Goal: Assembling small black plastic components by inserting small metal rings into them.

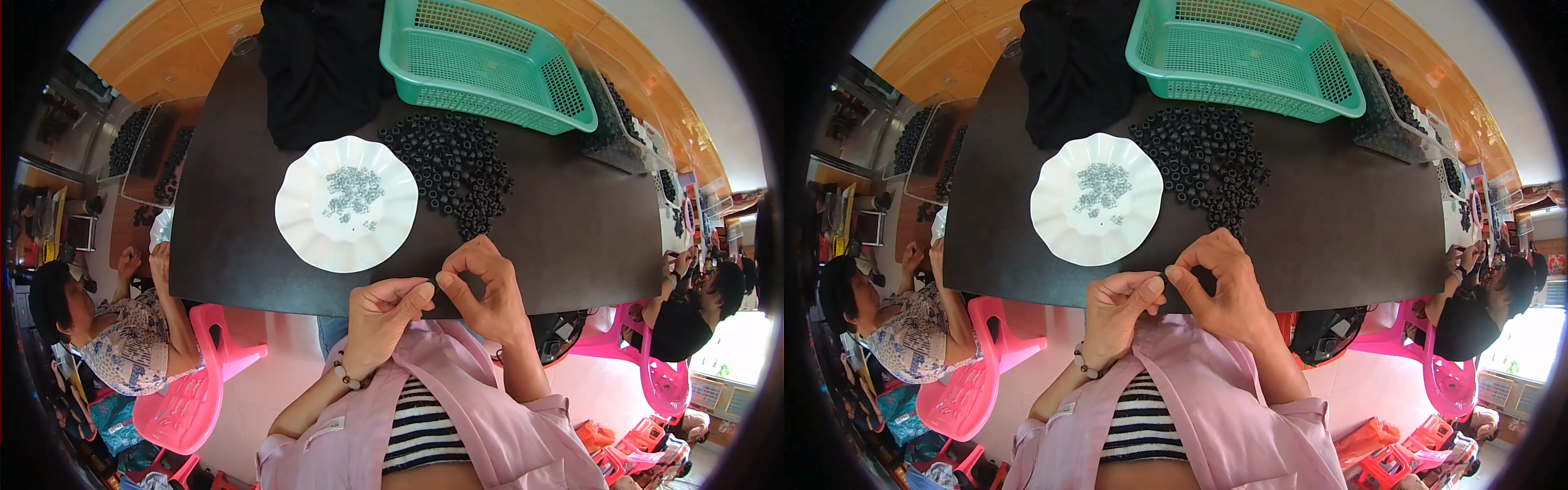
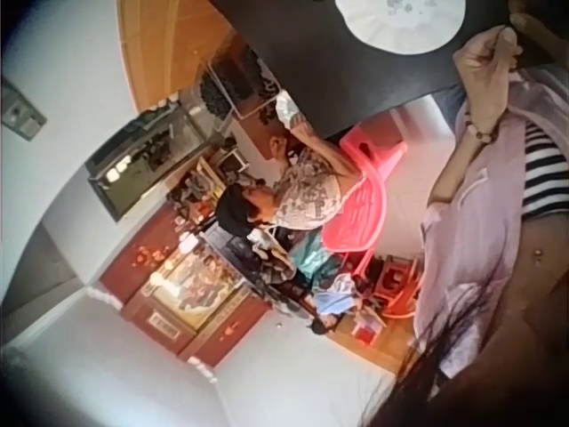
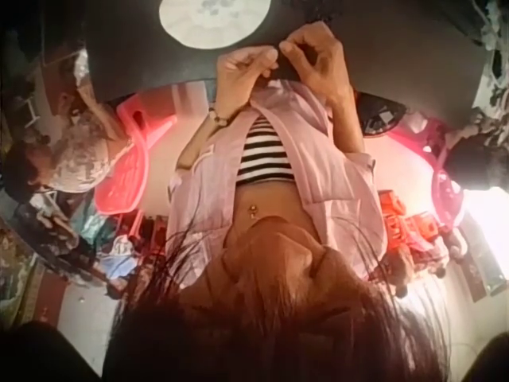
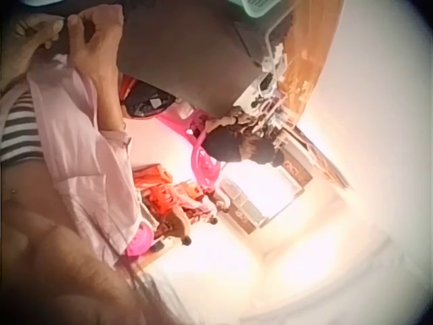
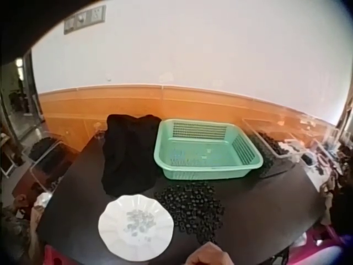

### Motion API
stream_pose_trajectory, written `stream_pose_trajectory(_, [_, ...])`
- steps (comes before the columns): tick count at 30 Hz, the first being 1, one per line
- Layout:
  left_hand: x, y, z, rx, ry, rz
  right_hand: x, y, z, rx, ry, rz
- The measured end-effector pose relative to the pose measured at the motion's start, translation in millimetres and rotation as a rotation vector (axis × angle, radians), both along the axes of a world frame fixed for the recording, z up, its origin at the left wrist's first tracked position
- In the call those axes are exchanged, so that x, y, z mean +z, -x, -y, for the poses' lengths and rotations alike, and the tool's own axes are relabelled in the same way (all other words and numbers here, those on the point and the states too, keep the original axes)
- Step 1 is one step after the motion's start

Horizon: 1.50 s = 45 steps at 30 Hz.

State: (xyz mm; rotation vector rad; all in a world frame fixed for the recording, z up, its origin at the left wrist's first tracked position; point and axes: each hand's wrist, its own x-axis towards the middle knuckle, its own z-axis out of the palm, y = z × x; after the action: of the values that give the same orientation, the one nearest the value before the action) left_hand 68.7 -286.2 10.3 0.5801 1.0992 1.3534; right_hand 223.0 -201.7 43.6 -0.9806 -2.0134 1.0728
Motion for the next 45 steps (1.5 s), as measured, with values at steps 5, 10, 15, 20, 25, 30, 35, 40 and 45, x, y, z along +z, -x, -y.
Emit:
stream_pose_trajectory(5, [0.8,2.5,0.3,-0.009,0.057,0.166,0.6,-6.4,-2.8,0.016,0.118,-0.022])
stream_pose_trajectory(10, [6.9,2.9,0.6,-0.015,0.056,0.245,-5.5,-11.8,-6.2,0.032,0.18,-0.154])
stream_pose_trajectory(15, [5.1,4.0,-0.6,-0.029,0.067,0.257,-7.8,-13.2,-7.4,0.071,0.201,-0.173])
stream_pose_trajectory(20, [6.7,3.6,-2.1,-0.055,0.083,0.266,-3.5,-12.1,-11.4,0.128,0.086,-0.206])
stream_pose_trajectory(25, [0.7,3.6,-1.4,-0.104,0.153,0.366,-8.3,-8.6,-8.0,0.214,0.068,-0.154])
stream_pose_trajectory(30, [-7.5,3.5,-5.8,-0.155,0.137,0.507,-7.8,-10.0,-17.7,0.237,-0.014,-0.133])
stream_pose_trajectory(35, [-23.2,7.8,-12.8,-0.092,0.205,0.529,15.9,-37.7,-59.4,-0.052,-0.131,-0.019])
stream_pose_trajectory(40, [-26.0,13.8,-13.7,-0.091,0.183,0.589,59.8,-99.1,-159.4,-0.436,-0.482,0.113])
stream_pose_trajectory(45, [-32.0,11.7,-14.1,-0.124,0.127,0.593,88.4,-180.4,-261.0,-0.872,-0.559,0.476])
